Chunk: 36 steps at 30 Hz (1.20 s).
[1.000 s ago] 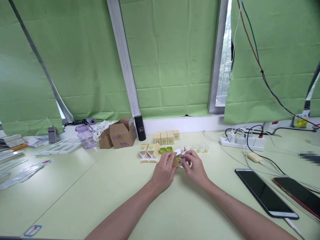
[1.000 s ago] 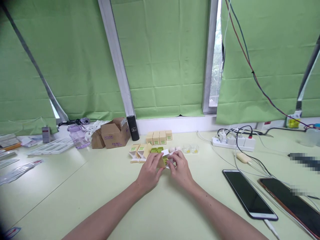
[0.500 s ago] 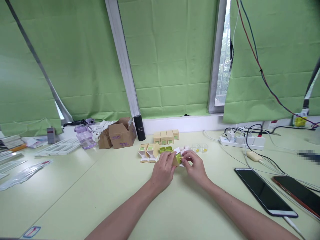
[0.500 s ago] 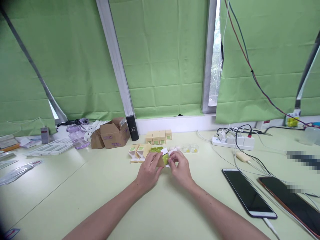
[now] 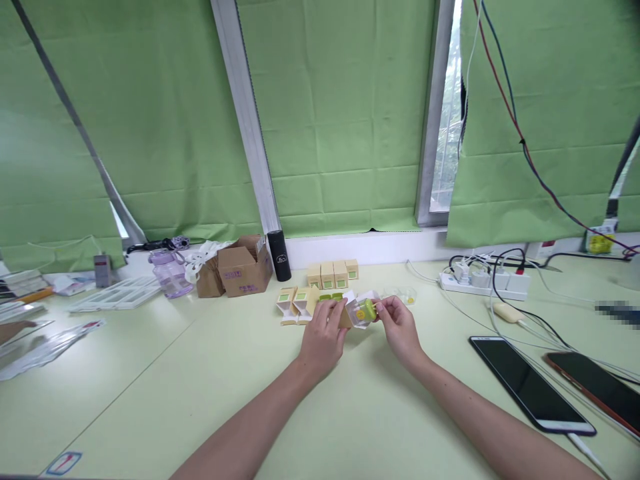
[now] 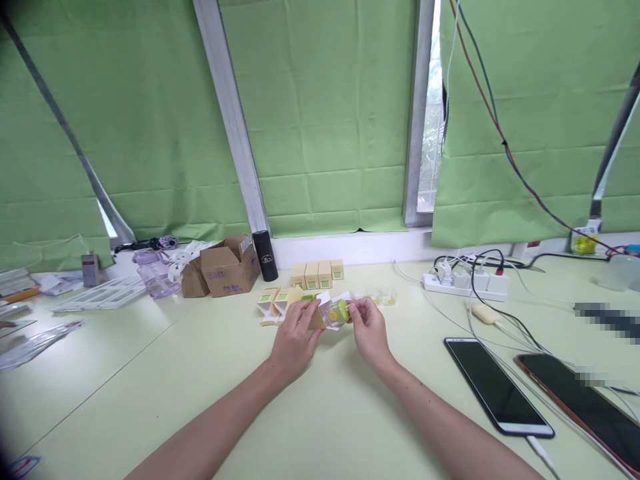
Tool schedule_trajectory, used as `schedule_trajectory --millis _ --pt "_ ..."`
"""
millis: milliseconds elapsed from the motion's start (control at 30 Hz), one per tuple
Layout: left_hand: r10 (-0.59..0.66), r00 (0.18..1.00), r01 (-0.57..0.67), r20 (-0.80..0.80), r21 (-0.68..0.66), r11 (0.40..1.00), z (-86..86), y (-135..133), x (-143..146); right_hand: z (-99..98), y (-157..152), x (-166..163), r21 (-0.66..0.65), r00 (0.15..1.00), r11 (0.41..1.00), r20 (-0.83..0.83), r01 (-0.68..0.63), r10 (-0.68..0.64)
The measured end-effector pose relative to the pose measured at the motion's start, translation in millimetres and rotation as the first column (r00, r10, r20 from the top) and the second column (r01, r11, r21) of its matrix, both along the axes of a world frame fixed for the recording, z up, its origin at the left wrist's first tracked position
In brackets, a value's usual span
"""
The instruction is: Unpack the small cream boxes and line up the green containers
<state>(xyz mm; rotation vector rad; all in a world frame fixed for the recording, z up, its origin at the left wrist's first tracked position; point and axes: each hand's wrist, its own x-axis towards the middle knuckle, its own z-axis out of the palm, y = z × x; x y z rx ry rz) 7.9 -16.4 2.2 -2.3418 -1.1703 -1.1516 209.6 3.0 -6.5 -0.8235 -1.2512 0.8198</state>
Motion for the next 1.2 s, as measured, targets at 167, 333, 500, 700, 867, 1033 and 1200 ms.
schedule_trajectory --millis 167,333,500,700,867,1033,1200 --pt "0.027 0.998 -0.026 0.064 -0.029 0.999 1.3 2.0 -4.3 1.6 5.8 7.7 -0.026 0.997 0.998 -0.046 0.056 -0.058" --pt "0.071 0.973 -0.051 0.218 -0.097 0.994 0.5 6.6 -9.6 4.3 6.9 14.5 -0.066 0.993 0.995 -0.081 0.075 -0.080" --pt "0.069 0.892 0.026 0.447 -0.203 0.979 0.2 12.2 -11.1 1.7 9.8 16.5 -0.073 0.996 0.993 0.024 0.090 -0.088" --pt "0.041 0.682 0.252 0.730 -0.287 0.924 4.2 18.9 -9.0 -6.6 9.3 15.1 -0.063 0.969 0.996 0.241 0.066 -0.049" --pt "0.037 0.445 0.464 0.895 -0.266 0.845 2.1 28.0 -10.2 -10.0 6.6 12.7 -0.064 0.923 0.997 0.383 0.051 -0.023" --pt "0.115 0.250 0.653 0.962 -0.255 0.713 1.5 28.0 -11.9 -14.1 7.8 11.8 -0.072 0.878 0.996 0.479 0.048 -0.008" --pt "0.128 0.135 0.763 0.982 -0.186 0.619 2.4 25.0 -9.6 -17.2 9.0 12.1 -0.066 0.860 0.997 0.511 0.046 -0.006"
